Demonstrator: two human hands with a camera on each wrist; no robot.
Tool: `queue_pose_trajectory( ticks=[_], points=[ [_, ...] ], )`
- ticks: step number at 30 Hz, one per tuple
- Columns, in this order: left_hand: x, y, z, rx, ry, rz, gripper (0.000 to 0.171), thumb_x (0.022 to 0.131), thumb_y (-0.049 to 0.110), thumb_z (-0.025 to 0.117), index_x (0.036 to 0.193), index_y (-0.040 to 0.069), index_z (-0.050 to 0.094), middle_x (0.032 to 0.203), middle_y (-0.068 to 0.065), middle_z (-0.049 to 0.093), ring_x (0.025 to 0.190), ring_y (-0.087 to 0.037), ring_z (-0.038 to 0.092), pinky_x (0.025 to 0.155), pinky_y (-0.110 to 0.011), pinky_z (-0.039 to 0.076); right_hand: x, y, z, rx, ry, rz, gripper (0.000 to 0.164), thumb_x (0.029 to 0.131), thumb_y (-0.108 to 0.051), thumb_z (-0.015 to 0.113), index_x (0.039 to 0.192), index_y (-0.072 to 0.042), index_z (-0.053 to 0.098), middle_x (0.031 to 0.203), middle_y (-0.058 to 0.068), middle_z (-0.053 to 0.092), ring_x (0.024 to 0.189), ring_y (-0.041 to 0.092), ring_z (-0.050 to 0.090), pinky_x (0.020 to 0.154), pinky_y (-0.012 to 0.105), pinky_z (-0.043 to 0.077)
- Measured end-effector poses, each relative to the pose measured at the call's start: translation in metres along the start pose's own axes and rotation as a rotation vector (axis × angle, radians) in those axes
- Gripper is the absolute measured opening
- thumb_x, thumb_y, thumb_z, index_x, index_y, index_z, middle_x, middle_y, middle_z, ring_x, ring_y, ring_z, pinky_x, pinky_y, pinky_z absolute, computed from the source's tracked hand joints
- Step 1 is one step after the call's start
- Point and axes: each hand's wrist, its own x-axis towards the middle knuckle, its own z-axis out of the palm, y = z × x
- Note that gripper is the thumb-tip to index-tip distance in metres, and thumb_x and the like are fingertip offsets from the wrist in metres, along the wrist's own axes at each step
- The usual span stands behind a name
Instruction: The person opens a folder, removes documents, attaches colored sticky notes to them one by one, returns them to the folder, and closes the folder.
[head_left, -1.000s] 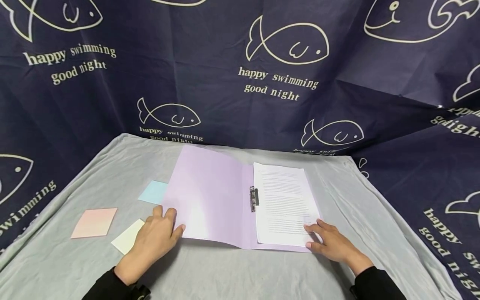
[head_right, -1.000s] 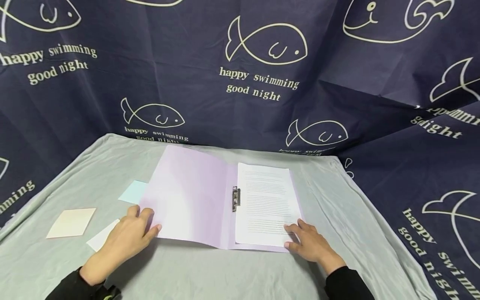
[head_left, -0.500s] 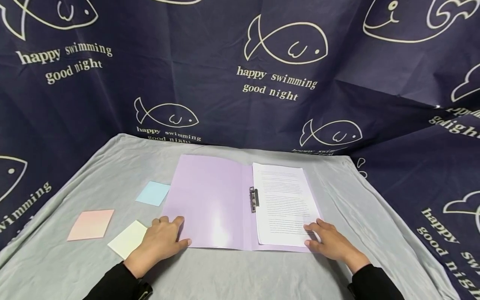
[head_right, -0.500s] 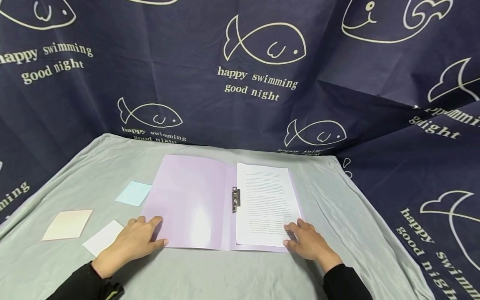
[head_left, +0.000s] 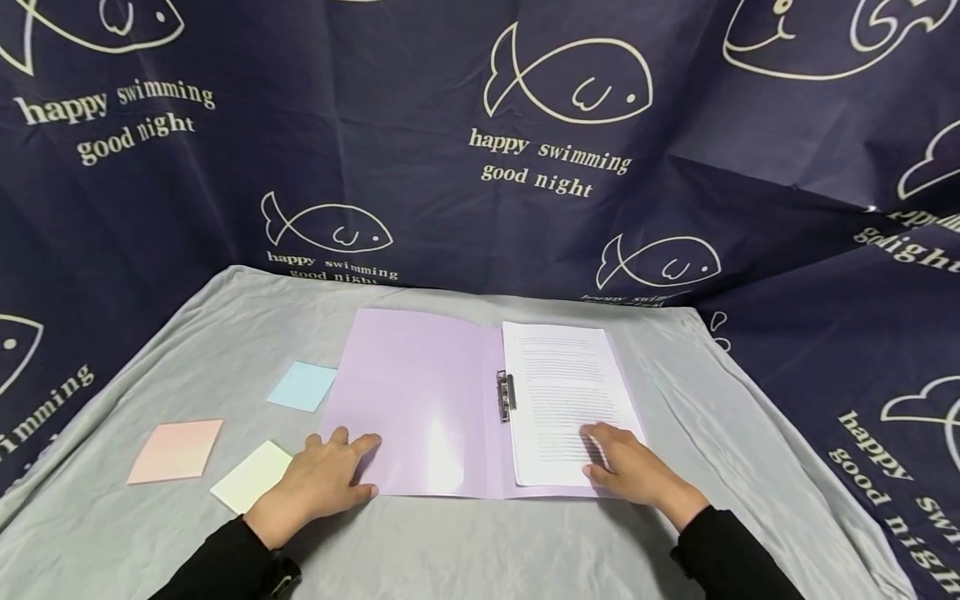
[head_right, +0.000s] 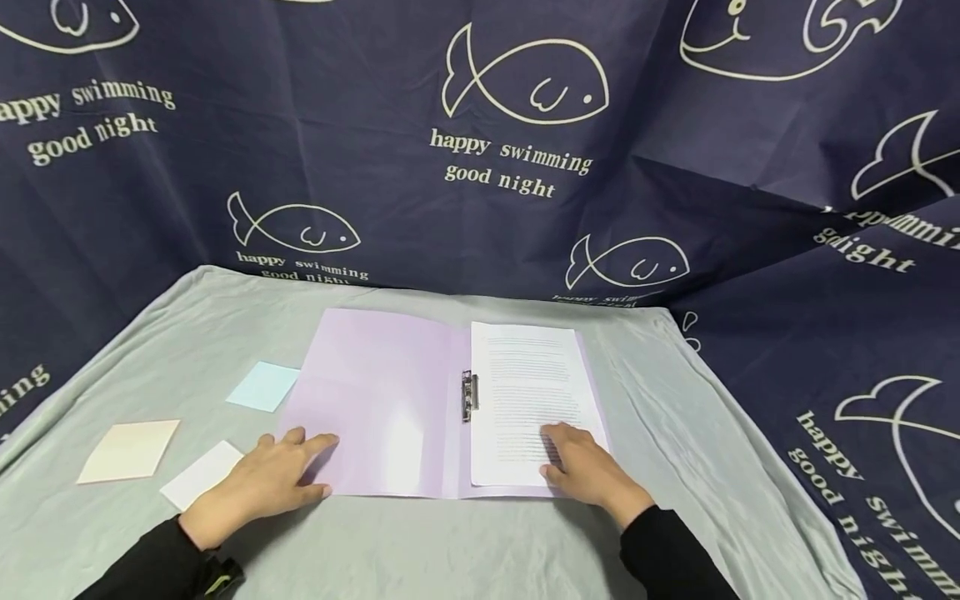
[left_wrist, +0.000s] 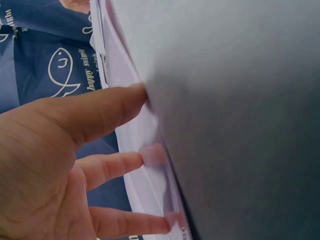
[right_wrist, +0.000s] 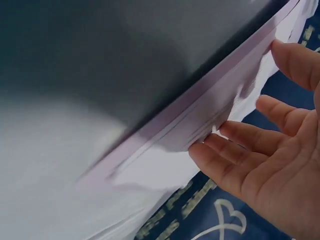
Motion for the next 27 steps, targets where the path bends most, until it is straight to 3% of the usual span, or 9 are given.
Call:
queue_pose_trajectory(
  ticks=[7, 11, 19, 27],
  points=[
    [0.003, -0.005, -0.006, -0.016, -0.019, 0.052, 0.062, 0.065, 0.033, 0.082, 0.119, 0.011, 0.062, 0.092, -0.017, 0.054, 0.067, -0.034, 0.045, 0.053, -0.043, 0.042, 0.031, -0.028, 0.011, 0.001, -0.066, -0.079, 0.062, 0.084, -0.023, 0.068, 0.139, -0.009, 0.043, 0.133, 0.03, 0.041, 0.121, 0.044, 0.039, 0.094, 0.054, 0.033],
    [0.004, -0.006, -0.006, -0.018, -0.023, 0.055, 0.061, 0.065, 0.032, 0.082, 0.119, 0.01, 0.061, 0.092, -0.019, 0.053, 0.066, -0.033, 0.044, 0.052, -0.043, 0.042, 0.047, -0.039, 0.017, -0.014, -0.119, -0.075, 0.063, 0.084, -0.031, 0.067, 0.141, -0.018, 0.042, 0.136, 0.027, 0.038, 0.12, 0.046, 0.038, 0.086, 0.057, 0.039],
    [0.005, -0.003, -0.003, -0.036, -0.02, 0.05, 0.062, 0.065, 0.032, 0.082, 0.119, 0.01, 0.061, 0.094, -0.019, 0.053, 0.066, -0.033, 0.043, 0.052, -0.043, 0.042, 0.06, -0.045, 0.024, -0.037, -0.175, -0.023, 0.066, 0.08, -0.038, 0.068, 0.14, -0.024, 0.045, 0.121, 0.017, 0.045, 0.095, 0.03, 0.042, 0.075, 0.041, 0.043],
    [0.007, -0.002, -0.002, -0.033, -0.013, 0.056, 0.062, 0.065, 0.031, 0.082, 0.119, 0.01, 0.061, 0.094, -0.02, 0.053, 0.066, -0.033, 0.043, 0.053, -0.042, 0.041, 0.065, -0.046, 0.018, -0.04, -0.214, 0.024, 0.067, 0.076, -0.039, 0.072, 0.137, -0.026, 0.048, 0.114, 0.015, 0.046, 0.09, 0.027, 0.04, 0.072, 0.04, 0.043]
  ],
)
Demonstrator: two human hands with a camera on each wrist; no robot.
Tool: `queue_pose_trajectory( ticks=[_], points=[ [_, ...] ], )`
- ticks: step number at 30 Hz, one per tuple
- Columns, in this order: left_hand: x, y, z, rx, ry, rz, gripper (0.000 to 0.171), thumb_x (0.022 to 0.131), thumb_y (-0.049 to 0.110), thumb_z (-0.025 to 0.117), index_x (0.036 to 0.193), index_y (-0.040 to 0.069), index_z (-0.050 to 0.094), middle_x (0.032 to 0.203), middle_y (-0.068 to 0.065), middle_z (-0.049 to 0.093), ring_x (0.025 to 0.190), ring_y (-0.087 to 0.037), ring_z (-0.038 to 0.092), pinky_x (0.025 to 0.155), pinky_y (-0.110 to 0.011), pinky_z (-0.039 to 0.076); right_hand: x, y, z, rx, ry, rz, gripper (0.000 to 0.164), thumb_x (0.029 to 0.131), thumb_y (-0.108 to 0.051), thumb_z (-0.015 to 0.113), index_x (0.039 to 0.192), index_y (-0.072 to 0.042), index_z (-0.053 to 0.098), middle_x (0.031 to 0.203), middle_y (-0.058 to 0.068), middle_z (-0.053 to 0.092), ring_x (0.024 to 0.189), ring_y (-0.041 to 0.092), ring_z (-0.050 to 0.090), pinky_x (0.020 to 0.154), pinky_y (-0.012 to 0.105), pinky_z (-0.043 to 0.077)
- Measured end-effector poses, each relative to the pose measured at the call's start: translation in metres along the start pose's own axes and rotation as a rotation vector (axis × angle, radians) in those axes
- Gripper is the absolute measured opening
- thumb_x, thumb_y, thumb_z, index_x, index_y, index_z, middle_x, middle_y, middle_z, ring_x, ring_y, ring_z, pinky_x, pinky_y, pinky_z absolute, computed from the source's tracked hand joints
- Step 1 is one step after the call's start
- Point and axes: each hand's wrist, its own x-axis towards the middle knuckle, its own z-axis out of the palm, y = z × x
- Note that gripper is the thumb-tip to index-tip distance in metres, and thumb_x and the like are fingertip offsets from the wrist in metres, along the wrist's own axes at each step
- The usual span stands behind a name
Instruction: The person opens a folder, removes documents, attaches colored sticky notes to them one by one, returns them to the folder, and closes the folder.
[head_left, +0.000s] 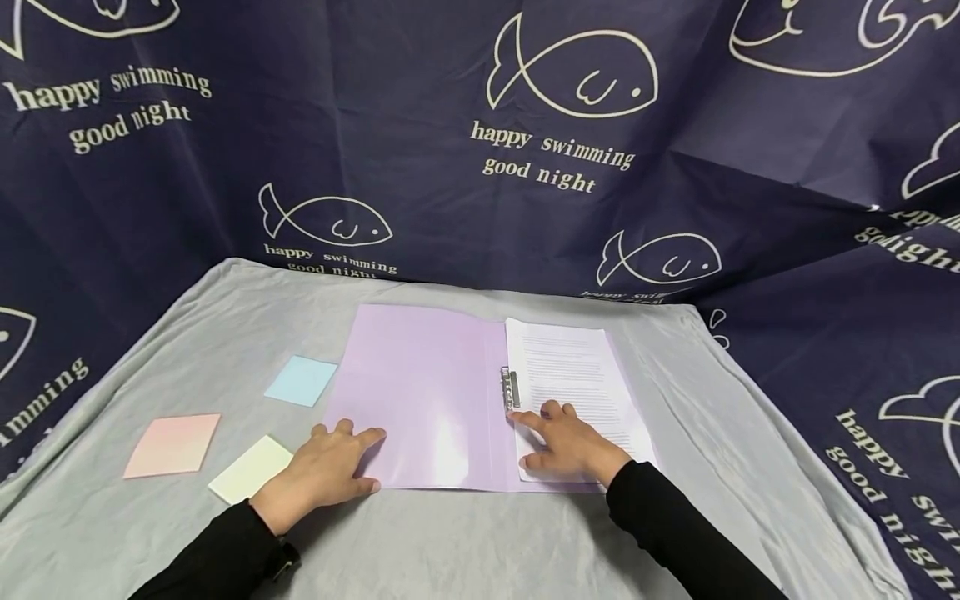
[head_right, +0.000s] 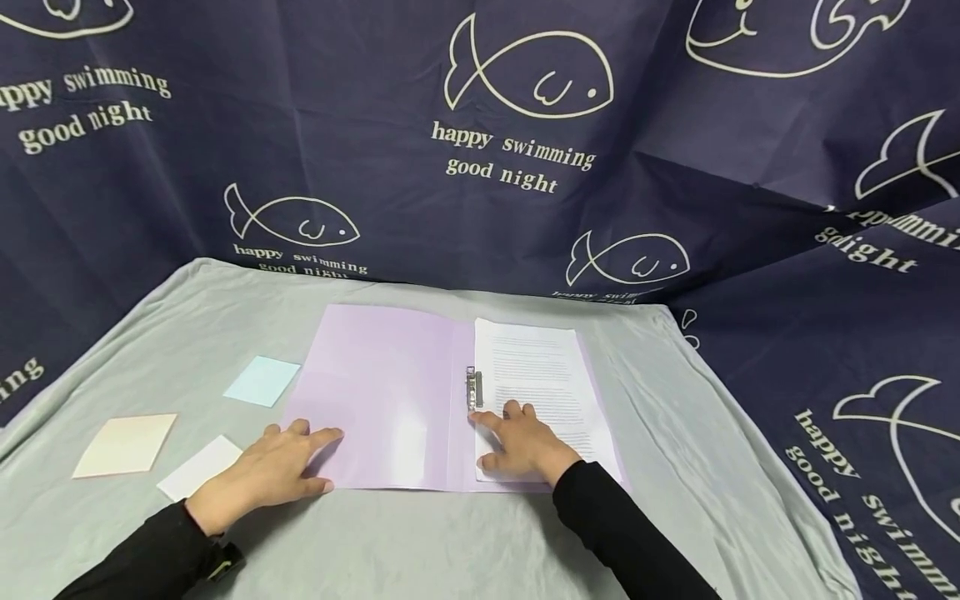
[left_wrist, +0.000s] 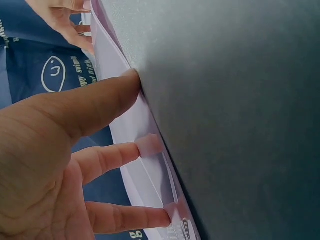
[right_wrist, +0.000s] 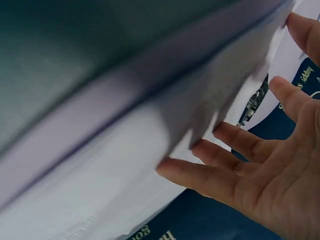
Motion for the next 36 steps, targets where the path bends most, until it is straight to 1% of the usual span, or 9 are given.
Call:
queue_pose_trajectory(
  ticks=[8, 12, 16, 19, 22, 26, 31, 36],
  points=[
    [0.0, -0.001, -0.004, 0.007, -0.017, 0.011, 0.061, 0.065, 0.031, 0.082, 0.118, 0.009, 0.06, 0.092, -0.02, 0.053, 0.065, -0.032, 0.044, 0.057, -0.043, 0.041, 0.01, -0.002, -0.005, -0.048, -0.083, 0.027, 0.068, 0.076, -0.041, 0.072, 0.137, -0.028, 0.048, 0.115, 0.016, 0.046, 0.091, 0.027, 0.041, 0.073, 0.042, 0.043],
    [0.0, -0.003, -0.005, 0.012, -0.027, 0.022, 0.061, 0.065, 0.031, 0.082, 0.118, 0.009, 0.06, 0.091, -0.019, 0.054, 0.064, -0.031, 0.045, 0.06, -0.044, 0.04, 0.012, -0.006, -0.005, -0.052, -0.099, 0.044, 0.067, 0.075, -0.039, 0.073, 0.137, -0.029, 0.049, 0.112, 0.016, 0.046, 0.09, 0.027, 0.041, 0.073, 0.042, 0.043],
    [0.0, -0.003, -0.003, 0.001, -0.03, 0.022, 0.063, 0.065, 0.032, 0.082, 0.118, 0.009, 0.06, 0.092, -0.02, 0.054, 0.065, -0.032, 0.045, 0.06, -0.045, 0.041, 0.012, -0.007, -0.006, -0.03, -0.087, 0.029, 0.067, 0.075, -0.037, 0.073, 0.137, -0.026, 0.049, 0.114, 0.018, 0.046, 0.09, 0.029, 0.041, 0.074, 0.043, 0.043],
    [-0.001, -0.002, -0.001, -0.001, -0.026, 0.013, 0.063, 0.065, 0.032, 0.083, 0.119, 0.009, 0.059, 0.093, -0.02, 0.054, 0.065, -0.032, 0.045, 0.058, -0.045, 0.042, 0.009, -0.005, -0.007, -0.021, -0.076, -0.004, 0.067, 0.076, -0.037, 0.074, 0.137, -0.023, 0.049, 0.115, 0.02, 0.046, 0.09, 0.03, 0.042, 0.075, 0.043, 0.044],
    [-0.001, -0.001, -0.001, -0.004, -0.019, 0.01, 0.063, 0.065, 0.032, 0.083, 0.119, 0.01, 0.059, 0.092, -0.019, 0.053, 0.064, -0.031, 0.044, 0.056, -0.043, 0.041, 0.007, -0.003, -0.007, -0.022, -0.065, -0.017, 0.068, 0.075, -0.038, 0.074, 0.136, -0.022, 0.05, 0.113, 0.02, 0.047, 0.089, 0.03, 0.043, 0.075, 0.043, 0.044],
    [0.001, 0.001, -0.001, -0.007, -0.014, 0.011, 0.063, 0.064, 0.031, 0.083, 0.118, 0.01, 0.059, 0.091, -0.019, 0.053, 0.065, -0.032, 0.044, 0.055, -0.043, 0.041, 0.004, 0.001, -0.008, -0.003, -0.04, -0.041, 0.066, 0.074, -0.036, 0.076, 0.134, -0.018, 0.052, 0.111, 0.019, 0.048, 0.086, 0.028, 0.043, 0.074, 0.042, 0.044],
    [0.002, 0.001, 0.0, -0.007, -0.016, 0.01, 0.063, 0.064, 0.031, 0.083, 0.118, 0.011, 0.059, 0.092, -0.019, 0.053, 0.066, -0.033, 0.045, 0.054, -0.044, 0.042, 0.001, 0.006, -0.006, -0.011, -0.01, -0.06, 0.066, 0.074, -0.037, 0.077, 0.133, -0.02, 0.053, 0.111, 0.016, 0.049, 0.085, 0.025, 0.043, 0.072, 0.039, 0.043],
    [0.001, 0.001, 0.0, -0.011, -0.016, 0.003, 0.063, 0.063, 0.031, 0.083, 0.118, 0.011, 0.059, 0.092, -0.02, 0.053, 0.066, -0.034, 0.045, 0.054, -0.044, 0.042, 0.001, 0.008, -0.003, -0.02, -0.01, -0.078, 0.067, 0.075, -0.039, 0.075, 0.135, -0.022, 0.05, 0.112, 0.015, 0.048, 0.085, 0.024, 0.042, 0.072, 0.039, 0.043]
  ],
)
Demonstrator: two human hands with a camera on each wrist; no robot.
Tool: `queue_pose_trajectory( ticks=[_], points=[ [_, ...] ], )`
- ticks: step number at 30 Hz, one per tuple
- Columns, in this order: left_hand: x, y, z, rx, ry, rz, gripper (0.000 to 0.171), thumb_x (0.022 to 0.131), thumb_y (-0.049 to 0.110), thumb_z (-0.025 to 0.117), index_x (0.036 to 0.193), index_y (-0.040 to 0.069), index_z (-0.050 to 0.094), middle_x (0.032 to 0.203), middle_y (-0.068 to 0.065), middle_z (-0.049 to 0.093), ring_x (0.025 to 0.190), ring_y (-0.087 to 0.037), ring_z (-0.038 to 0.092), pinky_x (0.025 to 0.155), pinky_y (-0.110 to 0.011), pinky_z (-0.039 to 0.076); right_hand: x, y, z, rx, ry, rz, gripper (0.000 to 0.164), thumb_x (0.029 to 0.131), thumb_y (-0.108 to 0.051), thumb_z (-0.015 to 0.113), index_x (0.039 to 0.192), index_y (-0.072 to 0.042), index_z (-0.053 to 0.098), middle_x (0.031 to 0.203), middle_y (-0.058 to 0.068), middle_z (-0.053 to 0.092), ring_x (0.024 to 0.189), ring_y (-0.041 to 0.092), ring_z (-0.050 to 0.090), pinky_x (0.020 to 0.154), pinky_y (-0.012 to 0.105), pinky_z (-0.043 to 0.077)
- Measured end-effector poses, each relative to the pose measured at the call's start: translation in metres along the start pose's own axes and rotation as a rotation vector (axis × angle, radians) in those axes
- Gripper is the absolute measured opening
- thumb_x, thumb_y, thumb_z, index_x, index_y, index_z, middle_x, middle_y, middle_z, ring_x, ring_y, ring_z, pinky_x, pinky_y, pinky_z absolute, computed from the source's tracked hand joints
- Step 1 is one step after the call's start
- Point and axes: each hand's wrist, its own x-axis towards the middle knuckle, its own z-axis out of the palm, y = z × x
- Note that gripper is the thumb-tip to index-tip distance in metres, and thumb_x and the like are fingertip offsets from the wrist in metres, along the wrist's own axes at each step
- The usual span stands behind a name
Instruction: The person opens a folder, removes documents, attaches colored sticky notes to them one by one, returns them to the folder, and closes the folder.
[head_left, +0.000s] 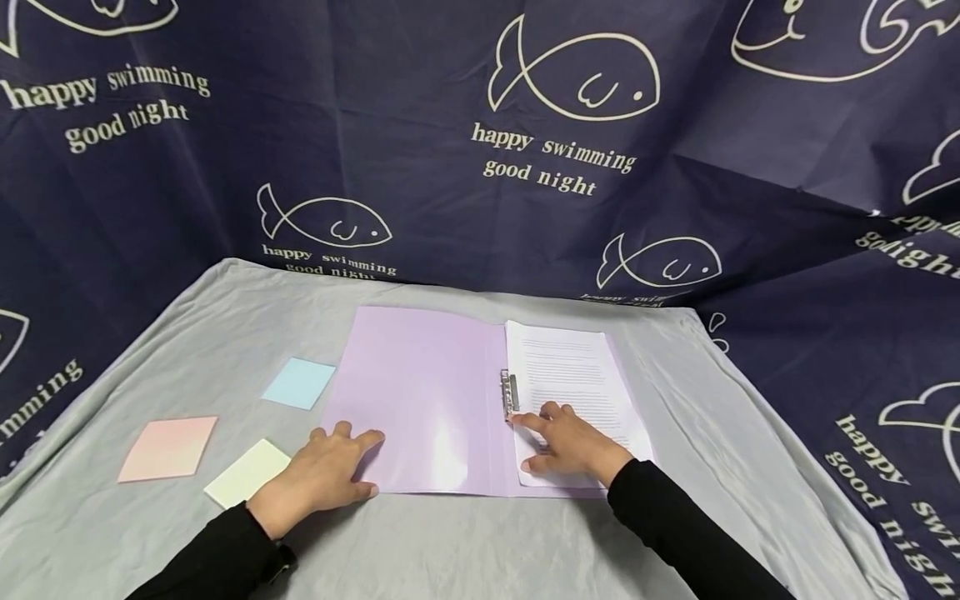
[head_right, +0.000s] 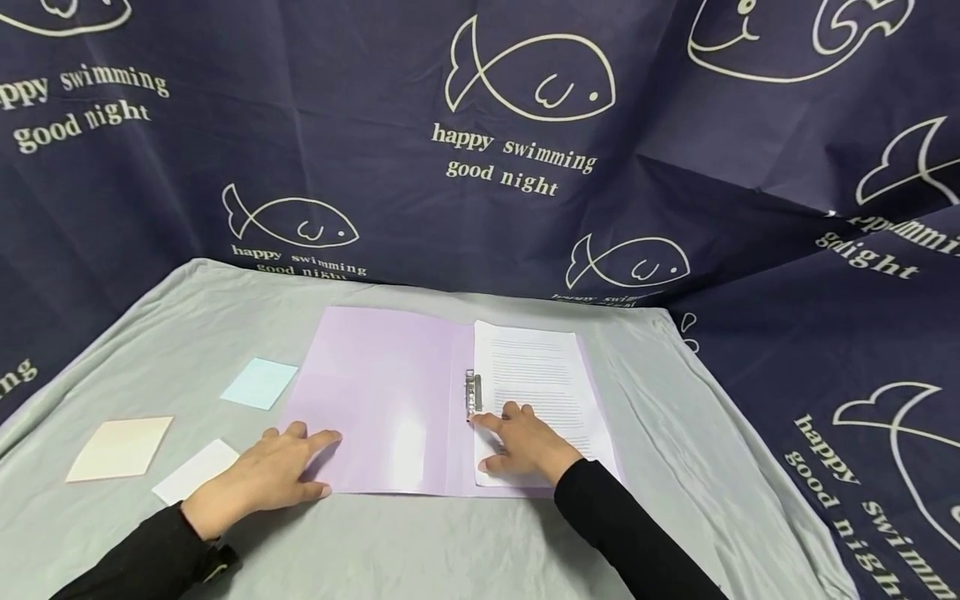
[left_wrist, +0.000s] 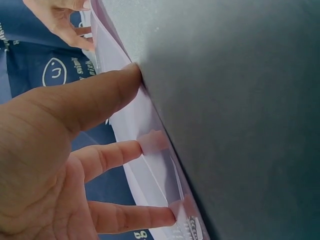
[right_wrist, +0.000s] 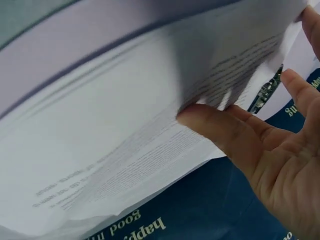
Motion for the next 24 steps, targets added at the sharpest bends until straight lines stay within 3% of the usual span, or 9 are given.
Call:
queue_pose_trajectory(
  ticks=[8, 18, 24],
  points=[
    [-0.0003, 0.0001, 0.0005, 0.006, 0.003, -0.002, 0.062, 0.063, 0.031, 0.083, 0.117, 0.011, 0.06, 0.091, -0.019, 0.052, 0.067, -0.034, 0.046, 0.055, -0.045, 0.043, -0.0026, -0.0002, 0.0037, -0.062, 0.008, -0.014, 0.069, 0.078, -0.042, 0.071, 0.14, -0.027, 0.044, 0.113, 0.015, 0.047, 0.082, 0.021, 0.043, 0.069, 0.036, 0.044],
    [0.0, -0.0007, -0.0004, 0.002, 0.004, -0.003, 0.063, 0.064, 0.031, 0.083, 0.118, 0.011, 0.059, 0.091, -0.019, 0.052, 0.067, -0.033, 0.045, 0.054, -0.045, 0.042, 0.0053, -0.0061, -0.0051, -0.088, -0.039, 0.013, 0.065, 0.076, -0.04, 0.073, 0.135, -0.025, 0.051, 0.098, 0.01, 0.047, 0.076, 0.021, 0.043, 0.067, 0.037, 0.043],
    [-0.0011, -0.0004, -0.0006, 0.003, 0.015, 0.005, 0.063, 0.063, 0.031, 0.083, 0.117, 0.009, 0.059, 0.089, -0.019, 0.052, 0.065, -0.033, 0.044, 0.054, -0.044, 0.042, 0.0023, -0.0018, -0.0034, -0.024, -0.009, -0.003, 0.068, 0.076, -0.038, 0.074, 0.137, -0.023, 0.048, 0.107, 0.015, 0.049, 0.084, 0.025, 0.048, 0.072, 0.041, 0.044]
  ],
)
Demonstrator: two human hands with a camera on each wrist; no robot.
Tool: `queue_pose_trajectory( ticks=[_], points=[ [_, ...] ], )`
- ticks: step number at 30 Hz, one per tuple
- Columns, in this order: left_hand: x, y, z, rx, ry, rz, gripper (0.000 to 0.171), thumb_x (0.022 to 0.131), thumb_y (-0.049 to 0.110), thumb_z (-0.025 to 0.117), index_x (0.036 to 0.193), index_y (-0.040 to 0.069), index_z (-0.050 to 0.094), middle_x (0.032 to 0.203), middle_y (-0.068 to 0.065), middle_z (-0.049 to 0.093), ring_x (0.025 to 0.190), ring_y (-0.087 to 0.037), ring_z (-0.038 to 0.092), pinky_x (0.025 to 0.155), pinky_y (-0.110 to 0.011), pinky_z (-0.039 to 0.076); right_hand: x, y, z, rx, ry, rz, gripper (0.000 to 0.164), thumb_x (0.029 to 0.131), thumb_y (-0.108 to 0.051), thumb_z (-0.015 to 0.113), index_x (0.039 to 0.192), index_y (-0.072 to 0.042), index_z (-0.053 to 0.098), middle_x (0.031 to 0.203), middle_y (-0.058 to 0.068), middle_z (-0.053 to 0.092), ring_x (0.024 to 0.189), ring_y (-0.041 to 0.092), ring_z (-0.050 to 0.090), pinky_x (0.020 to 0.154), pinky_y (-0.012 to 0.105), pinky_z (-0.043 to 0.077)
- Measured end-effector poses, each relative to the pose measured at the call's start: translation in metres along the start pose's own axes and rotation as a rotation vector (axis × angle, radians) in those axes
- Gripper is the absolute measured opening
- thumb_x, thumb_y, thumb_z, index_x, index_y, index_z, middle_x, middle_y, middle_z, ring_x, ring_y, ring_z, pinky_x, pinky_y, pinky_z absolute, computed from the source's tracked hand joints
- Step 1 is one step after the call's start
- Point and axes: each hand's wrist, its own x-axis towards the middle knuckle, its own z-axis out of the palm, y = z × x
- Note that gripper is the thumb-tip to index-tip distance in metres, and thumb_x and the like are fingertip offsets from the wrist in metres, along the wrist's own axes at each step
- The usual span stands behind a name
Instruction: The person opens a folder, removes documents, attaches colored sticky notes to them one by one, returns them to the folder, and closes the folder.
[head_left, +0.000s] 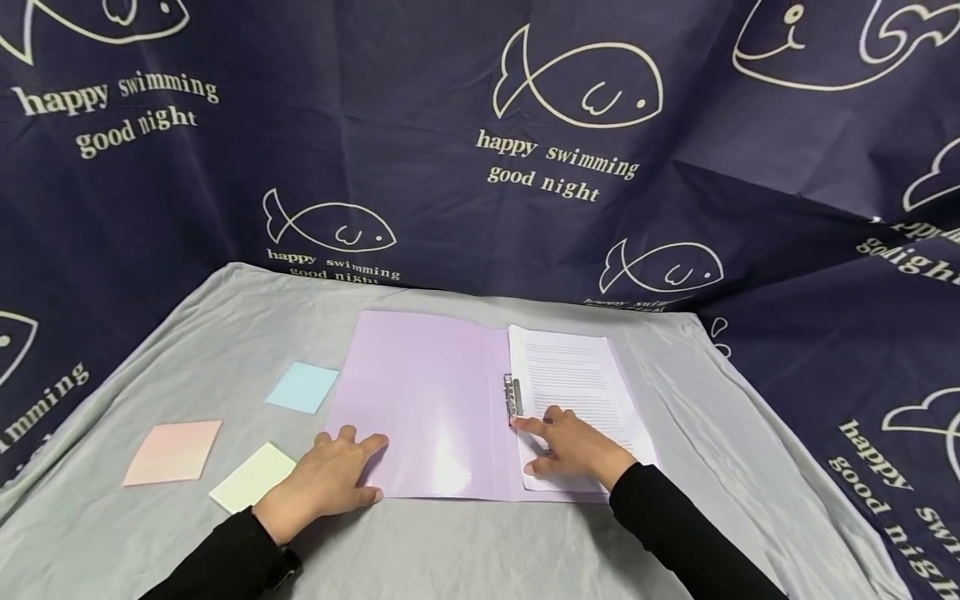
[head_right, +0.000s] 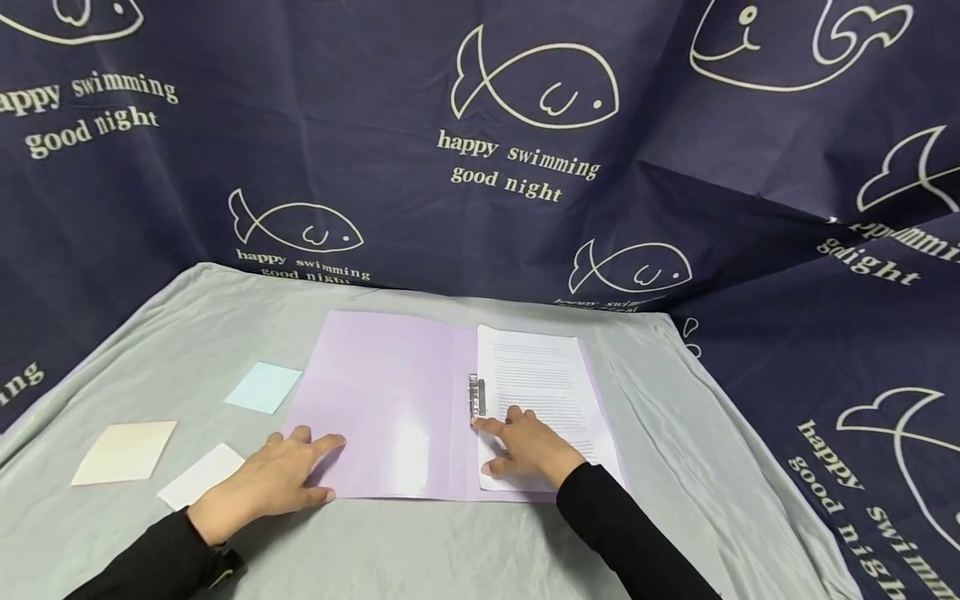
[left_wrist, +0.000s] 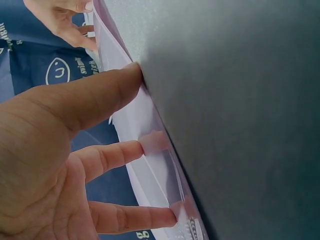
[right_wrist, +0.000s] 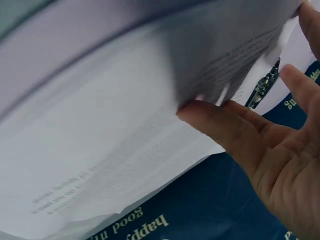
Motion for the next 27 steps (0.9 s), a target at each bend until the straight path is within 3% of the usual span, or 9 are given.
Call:
queue_pose_trajectory(
  ticks=[5, 12, 16, 20, 23, 27],
  points=[
    [0.002, -0.001, -0.001, 0.008, 0.006, 0.018, 0.062, 0.064, 0.03, 0.083, 0.117, 0.009, 0.059, 0.089, -0.02, 0.052, 0.065, -0.033, 0.045, 0.054, -0.044, 0.042, -0.003, 0.005, 0.002, 0.055, 0.033, -0.002, 0.077, 0.076, -0.035, 0.075, 0.143, -0.027, 0.037, 0.114, 0.016, 0.052, 0.093, 0.029, 0.05, 0.078, 0.043, 0.043],
    [0.001, 0.0, -0.001, -0.002, -0.009, -0.003, 0.062, 0.063, 0.03, 0.083, 0.117, 0.01, 0.059, 0.09, -0.019, 0.052, 0.066, -0.034, 0.045, 0.056, -0.044, 0.042, -0.002, 0.007, 0.004, 0.044, 0.063, 0.041, 0.096, 0.073, -0.04, 0.076, 0.149, -0.028, 0.019, 0.104, 0.009, 0.055, 0.087, 0.027, 0.051, 0.071, 0.042, 0.044],
    [0.001, 0.0, 0.0, 0.002, -0.006, 0.0, 0.062, 0.064, 0.031, 0.083, 0.118, 0.01, 0.059, 0.09, -0.019, 0.052, 0.067, -0.034, 0.045, 0.056, -0.045, 0.043, -0.002, 0.008, 0.002, 0.06, 0.074, 0.067, 0.105, 0.073, -0.039, 0.077, 0.151, -0.022, 0.009, 0.11, 0.016, 0.056, 0.097, 0.033, 0.054, 0.081, 0.046, 0.043],
    [0.001, -0.001, 0.0, 0.01, -0.005, 0.0, 0.062, 0.064, 0.032, 0.083, 0.117, 0.01, 0.059, 0.089, -0.019, 0.052, 0.066, -0.033, 0.045, 0.056, -0.045, 0.042, -0.005, 0.011, -0.005, 0.165, 0.053, 0.07, 0.101, 0.078, -0.036, 0.074, 0.151, -0.014, 0.008, 0.129, 0.025, 0.048, 0.117, 0.041, 0.045, 0.095, 0.05, 0.034],
    [0.002, -0.001, 0.0, 0.01, -0.003, -0.001, 0.062, 0.064, 0.032, 0.083, 0.117, 0.01, 0.06, 0.089, -0.019, 0.052, 0.066, -0.032, 0.044, 0.056, -0.044, 0.042, -0.009, 0.015, -0.011, 0.233, 0.066, 0.055, 0.094, 0.081, -0.036, 0.071, 0.15, -0.009, 0.012, 0.14, 0.022, 0.037, 0.125, 0.043, 0.035, 0.1, 0.052, 0.028],
    [0.001, -0.002, 0.0, 0.012, -0.01, -0.018, 0.062, 0.063, 0.033, 0.083, 0.118, 0.011, 0.06, 0.09, -0.018, 0.051, 0.068, -0.032, 0.044, 0.054, -0.042, 0.041, -0.015, 0.02, -0.018, 0.233, 0.185, 0.053, 0.083, 0.082, -0.029, 0.07, 0.145, 0.001, 0.024, 0.137, 0.025, 0.039, 0.12, 0.045, 0.04, 0.097, 0.055, 0.03]
  ],
)
